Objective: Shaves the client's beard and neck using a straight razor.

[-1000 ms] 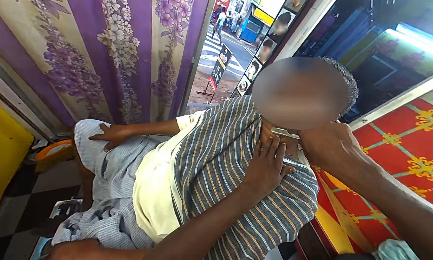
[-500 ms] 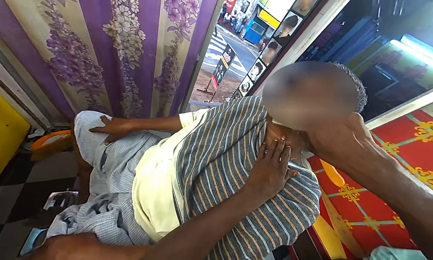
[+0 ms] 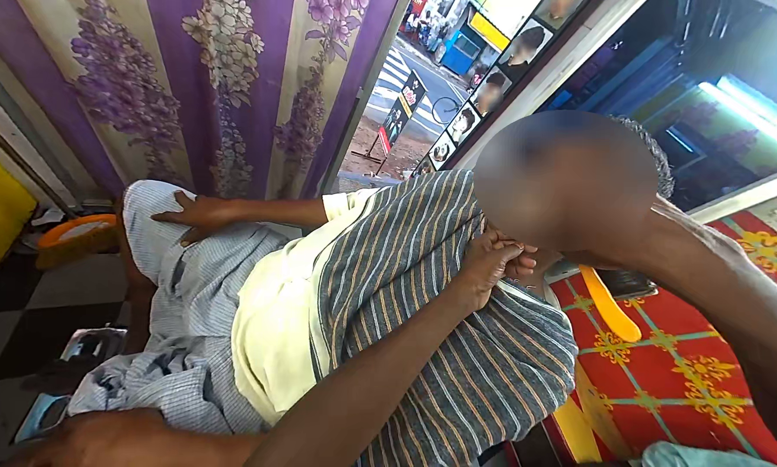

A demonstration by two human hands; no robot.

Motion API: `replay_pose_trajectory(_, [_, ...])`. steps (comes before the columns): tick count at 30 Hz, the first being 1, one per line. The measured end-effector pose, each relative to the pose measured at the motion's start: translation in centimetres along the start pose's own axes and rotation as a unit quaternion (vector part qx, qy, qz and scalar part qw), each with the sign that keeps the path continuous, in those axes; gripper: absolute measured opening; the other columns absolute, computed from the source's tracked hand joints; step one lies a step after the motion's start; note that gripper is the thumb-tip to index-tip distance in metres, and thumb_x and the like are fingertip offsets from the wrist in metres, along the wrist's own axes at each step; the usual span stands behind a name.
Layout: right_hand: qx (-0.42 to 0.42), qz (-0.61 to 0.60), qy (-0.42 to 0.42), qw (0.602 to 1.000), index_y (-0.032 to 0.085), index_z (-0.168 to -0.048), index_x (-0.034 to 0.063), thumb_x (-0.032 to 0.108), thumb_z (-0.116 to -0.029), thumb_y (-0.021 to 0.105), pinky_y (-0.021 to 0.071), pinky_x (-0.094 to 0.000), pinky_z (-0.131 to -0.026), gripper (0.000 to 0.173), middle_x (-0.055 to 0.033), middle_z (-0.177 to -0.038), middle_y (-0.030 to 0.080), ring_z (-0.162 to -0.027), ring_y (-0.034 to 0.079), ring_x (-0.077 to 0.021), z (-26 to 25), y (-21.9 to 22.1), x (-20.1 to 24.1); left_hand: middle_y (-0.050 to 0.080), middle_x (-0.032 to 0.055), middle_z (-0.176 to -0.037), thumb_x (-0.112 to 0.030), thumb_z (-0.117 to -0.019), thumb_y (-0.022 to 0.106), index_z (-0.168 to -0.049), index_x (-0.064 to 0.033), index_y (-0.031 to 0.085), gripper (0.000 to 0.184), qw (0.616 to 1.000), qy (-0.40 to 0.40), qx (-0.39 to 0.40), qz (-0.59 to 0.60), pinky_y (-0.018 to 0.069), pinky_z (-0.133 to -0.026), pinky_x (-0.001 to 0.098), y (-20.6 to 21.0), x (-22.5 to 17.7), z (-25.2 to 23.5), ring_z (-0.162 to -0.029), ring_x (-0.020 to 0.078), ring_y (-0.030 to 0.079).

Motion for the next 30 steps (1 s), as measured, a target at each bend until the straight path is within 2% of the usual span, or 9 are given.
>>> replay_pose_trajectory(9, [-0.096,-0.009,-0.006,0.995,0.066,-0.086,0.0115,0.033,-0.0951,0.069,0.0481,-0.0525,-0.065,0.024,-0.0125,-0.083,0.064,-0.083,0.065,-0.0349,0.3,-4.4,0.7,0.069,0.0128,-0.105,-0.005,-0.1048,0.054,-0.130,-0.0001,0.051,0.026,0.998,-0.016,0.000,-0.059,0.0596,-0.070,0.0292,0.5,-0.1,0.3,-0.077,0.0165,0.070])
replay_pose_trajectory(16, [0.015,0.028,0.000,1.000,0.070,-0.081,0.0171,0.039,-0.0937,0.071,0.0486,-0.0559,-0.068,0.025,-0.0094,-0.081,0.068,-0.082,0.067,-0.0326,-0.4,-2.2,0.0,0.068,0.0109,-0.109,-0.010,-0.1046,0.057,-0.129,-0.0031,0.054,0.025,0.995,-0.003,0.013,-0.099,0.0594,-0.069,0.0284,0.7,-0.1,0.7,-0.078,0.0151,0.069])
replay_pose_trajectory(20, [-0.038,0.010,-0.027,0.999,0.070,-0.078,0.0151,0.036,-0.0919,0.075,0.0485,-0.0577,-0.069,0.026,-0.0103,-0.084,0.067,-0.086,0.065,-0.0346,-1.4,-4.3,0.1,0.068,0.0106,-0.108,-0.010,-0.1046,0.057,-0.131,-0.0048,0.053,0.027,0.995,-0.005,0.011,-0.102,0.0593,-0.069,0.0286,0.6,-0.1,0.9,-0.076,0.0147,0.069])
replay_pose_trajectory(22, [-0.054,-0.004,-0.012,0.998,0.068,-0.073,0.0157,0.037,-0.0912,0.074,0.0475,-0.0579,-0.064,0.029,-0.0098,-0.077,0.065,-0.078,0.065,-0.0339,-2.0,-5.5,-0.3,0.066,0.0119,-0.107,-0.008,-0.1047,0.056,-0.133,-0.0023,0.050,0.029,0.996,-0.011,0.006,-0.092,0.0589,-0.069,0.0288,0.8,-0.2,0.7,-0.077,0.0154,0.068])
replay_pose_trajectory(25, [-0.113,-0.061,-0.016,0.992,0.068,-0.076,0.0166,0.037,-0.0960,0.070,0.0459,-0.0598,-0.063,0.029,-0.0100,-0.073,0.064,-0.075,0.065,-0.0347,-1.6,-7.0,-1.3,0.065,0.0118,-0.105,-0.010,-0.1059,0.054,-0.131,-0.0002,0.051,0.027,0.994,-0.020,0.006,-0.104,0.0588,-0.070,0.0285,0.6,-0.6,1.0,-0.077,0.0151,0.067])
replay_pose_trajectory(27, [-0.210,-0.171,-0.076,0.960,0.074,-0.087,0.0232,0.036,-0.1002,0.064,0.0502,-0.0548,-0.065,0.021,-0.0021,-0.080,0.069,-0.076,0.067,-0.0258,0.2,-7.4,-2.3,0.066,0.0100,-0.104,-0.018,-0.1082,0.051,-0.129,-0.0019,0.055,0.027,0.989,-0.010,-0.015,-0.147,0.0580,-0.072,0.0294,-0.3,-2.2,2.3,-0.078,0.0139,0.067])
replay_pose_trajectory(28, [-0.267,-0.264,-0.114,0.920,0.074,-0.091,0.0230,0.033,-0.1014,0.062,0.0536,-0.0471,-0.065,0.019,0.0024,-0.081,0.071,-0.073,0.067,-0.0176,1.6,-7.1,-2.8,0.065,0.0085,-0.103,-0.023,-0.1095,0.048,-0.130,-0.0034,0.056,0.029,0.984,0.011,-0.033,-0.175,0.0570,-0.072,0.0299,-1.0,-3.8,3.1,-0.078,0.0129,0.065])
replay_pose_trajectory(29, [-0.311,-0.383,-0.139,0.859,0.073,-0.098,0.0197,0.030,-0.1020,0.061,0.0573,-0.0375,-0.066,0.016,0.0039,-0.085,0.072,-0.074,0.068,-0.0117,3.3,-6.3,-3.0,0.065,0.0075,-0.102,-0.028,-0.1102,0.046,-0.130,-0.0045,0.057,0.033,0.978,0.039,-0.052,-0.200,0.0570,-0.072,0.0305,-2.0,-5.4,3.6,-0.079,0.0126,0.065])
replay_pose_trajectory(30, [-0.335,-0.521,-0.153,0.770,0.072,-0.104,0.0145,0.025,-0.1022,0.060,0.0614,-0.0311,-0.067,0.016,0.0016,-0.090,0.073,-0.076,0.070,-0.0109,4.6,-4.7,-2.6,0.066,0.0069,-0.103,-0.030,-0.1106,0.044,-0.131,-0.0051,0.057,0.034,0.970,0.070,-0.065,-0.223,0.0568,-0.072,0.0310,-3.0,-7.0,3.6,-0.080,0.0126,0.065])
Point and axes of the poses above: each hand's wrist, its own z-axis away from the middle knuckle, its own y-axis out of the palm, x = y × z, the point moved 10 cm from there along -z, towards the middle knuckle
